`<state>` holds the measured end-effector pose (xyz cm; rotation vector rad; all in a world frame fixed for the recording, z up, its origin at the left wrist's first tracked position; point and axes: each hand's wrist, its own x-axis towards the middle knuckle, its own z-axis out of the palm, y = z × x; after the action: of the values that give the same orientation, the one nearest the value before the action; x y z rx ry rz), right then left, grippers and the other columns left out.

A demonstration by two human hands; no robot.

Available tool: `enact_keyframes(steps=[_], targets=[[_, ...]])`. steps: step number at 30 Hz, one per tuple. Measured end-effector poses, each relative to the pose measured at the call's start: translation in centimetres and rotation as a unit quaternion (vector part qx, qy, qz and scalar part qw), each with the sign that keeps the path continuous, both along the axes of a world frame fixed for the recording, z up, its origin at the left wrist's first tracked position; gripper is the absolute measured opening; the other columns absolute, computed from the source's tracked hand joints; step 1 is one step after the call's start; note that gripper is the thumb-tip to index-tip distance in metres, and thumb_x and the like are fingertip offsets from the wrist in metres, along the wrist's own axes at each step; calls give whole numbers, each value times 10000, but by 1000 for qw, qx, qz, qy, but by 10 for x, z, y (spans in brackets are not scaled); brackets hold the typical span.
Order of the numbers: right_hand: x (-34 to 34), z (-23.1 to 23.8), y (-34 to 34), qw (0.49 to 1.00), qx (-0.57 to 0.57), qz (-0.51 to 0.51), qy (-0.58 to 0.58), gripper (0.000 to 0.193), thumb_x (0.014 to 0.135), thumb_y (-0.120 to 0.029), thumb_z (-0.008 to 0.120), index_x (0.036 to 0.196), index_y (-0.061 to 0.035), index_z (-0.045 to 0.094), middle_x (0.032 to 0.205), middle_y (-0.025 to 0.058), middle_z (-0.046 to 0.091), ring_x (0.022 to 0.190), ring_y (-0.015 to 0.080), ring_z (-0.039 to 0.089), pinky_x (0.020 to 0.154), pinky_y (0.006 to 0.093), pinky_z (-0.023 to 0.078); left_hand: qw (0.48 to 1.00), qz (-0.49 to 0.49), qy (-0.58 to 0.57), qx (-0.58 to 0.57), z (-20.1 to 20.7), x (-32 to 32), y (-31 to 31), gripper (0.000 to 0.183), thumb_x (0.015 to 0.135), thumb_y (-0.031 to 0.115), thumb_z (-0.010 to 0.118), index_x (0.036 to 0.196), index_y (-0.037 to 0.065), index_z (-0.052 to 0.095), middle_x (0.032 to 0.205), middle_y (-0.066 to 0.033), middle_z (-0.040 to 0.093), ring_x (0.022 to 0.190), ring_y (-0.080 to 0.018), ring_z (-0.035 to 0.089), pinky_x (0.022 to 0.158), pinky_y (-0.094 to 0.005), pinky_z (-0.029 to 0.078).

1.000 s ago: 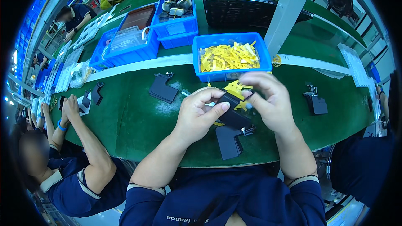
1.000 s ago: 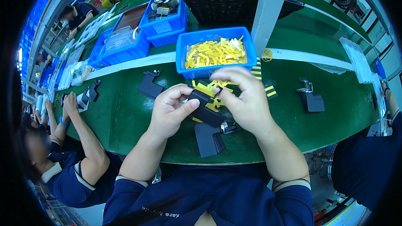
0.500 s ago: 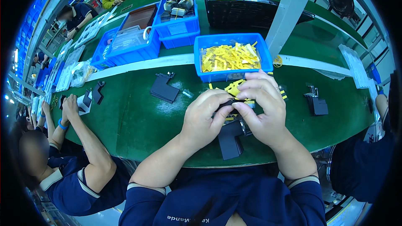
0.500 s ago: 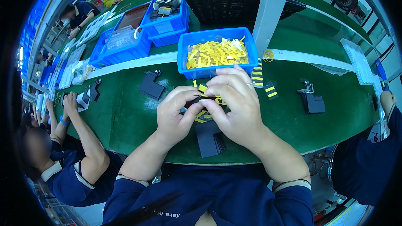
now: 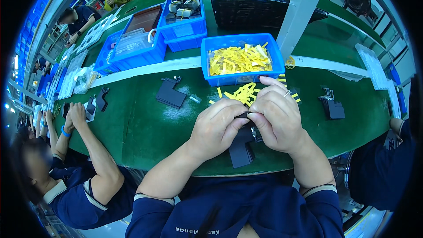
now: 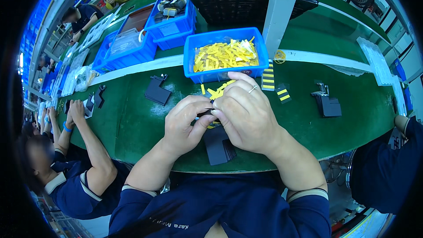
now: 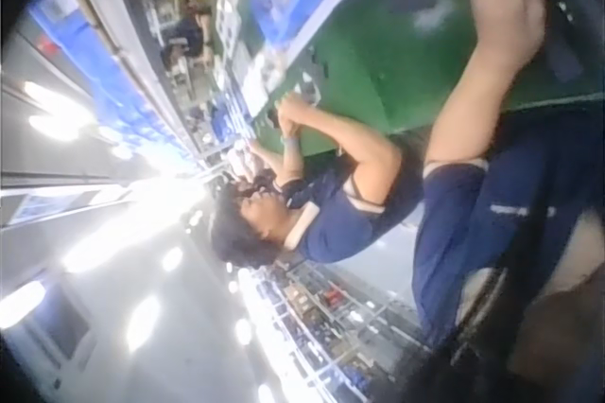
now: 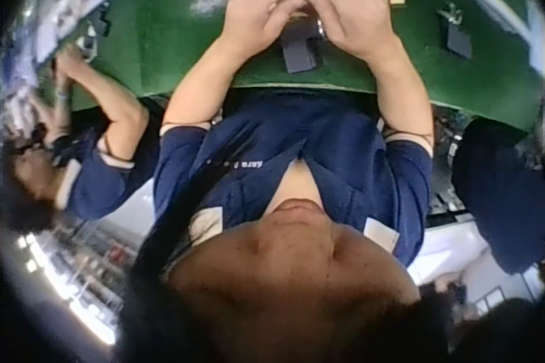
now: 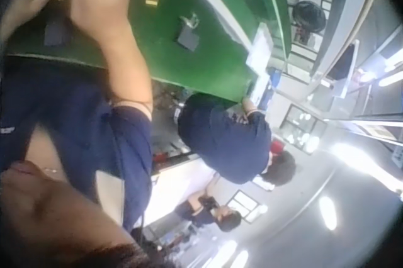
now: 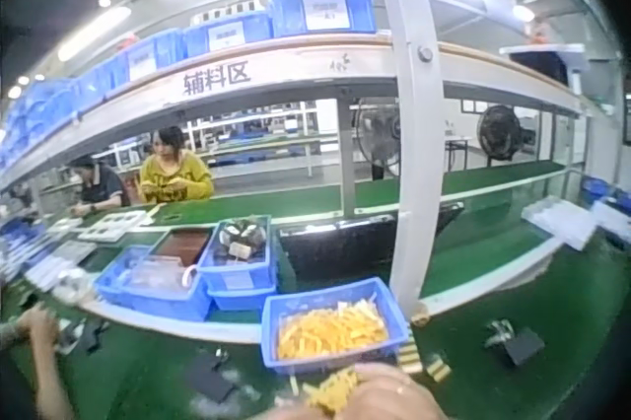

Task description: The person repeatedly picks small yellow plastic strips from a blue bin and places them onto black rectangular components on a green workbench. They handle the components one at a time, aligning the strips before setting the assembled units aside.

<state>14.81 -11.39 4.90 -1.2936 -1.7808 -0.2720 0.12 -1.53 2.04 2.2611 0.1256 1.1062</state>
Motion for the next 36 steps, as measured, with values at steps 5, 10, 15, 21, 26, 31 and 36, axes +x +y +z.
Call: enact_keyframes(steps=[5, 10, 15, 21, 26, 31, 36], targets=[[2, -5, 2, 999, 39, -16, 25, 247, 721, -129, 715, 898, 6, 606, 794, 110, 590, 780, 270, 585, 846, 449, 469, 996, -18, 10, -88, -1, -1, 2, 169, 796, 42, 668, 935, -17, 591, 937, -132, 605, 803, -198, 616, 662, -279, 508], [4, 0, 1, 984, 91, -119, 98, 267, 740, -105, 721, 959, 17, 630, 836, 121, 614, 774, 254, 598, 715, 330, 481, 947, -58, -44, -312, -11, 2, 2, 190, 820, 24, 649, 975, -42, 563, 945, -134, 585, 850, -191, 617, 707, -280, 536], [8, -6, 1, 978, 26, -85, 187, 128, 776, -28, 675, 884, 22, 630, 783, 82, 612, 676, 163, 571, 602, 282, 457, 961, -46, -55, -267, -17, 2, 4, 197, 826, 30, 648, 984, -48, 559, 942, -117, 564, 856, -169, 608, 701, -270, 542], [12, -8, 0, 698, -182, 171, 671, 92, 804, -55, 667, 831, 32, 656, 744, 46, 628, 648, 110, 559, 588, 241, 443, 956, -49, -37, -286, -18, 3, 5, 197, 826, 25, 648, 986, -48, 560, 942, -102, 552, 844, -149, 596, 675, -253, 537], [7, -6, 2, 963, 2, -73, 260, 133, 754, -19, 683, 886, 4, 689, 776, 83, 647, 694, 159, 610, 628, 260, 475, 936, -66, -46, -343, -17, 2, 5, 193, 841, 26, 635, 1000, -49, 555, 967, -90, 537, 841, -136, 588, 684, -244, 532], [5, -4, 2, 985, 31, -102, 139, 149, 737, 0, 687, 885, 1, 694, 788, 105, 643, 688, 192, 618, 607, 274, 477, 929, -71, -52, -359, -18, 2, 6, 183, 851, 29, 625, 1001, -47, 553, 969, -82, 529, 852, -130, 585, 690, -246, 532], [2, -8, 3, 980, 8, -101, 173, 102, 761, 6, 660, 861, 17, 680, 766, 114, 630, 677, 209, 612, 594, 285, 475, 917, -82, -31, -389, -17, 1, 7, 172, 859, 36, 617, 996, -47, 555, 961, -74, 526, 866, -121, 588, 704, -242, 531]])
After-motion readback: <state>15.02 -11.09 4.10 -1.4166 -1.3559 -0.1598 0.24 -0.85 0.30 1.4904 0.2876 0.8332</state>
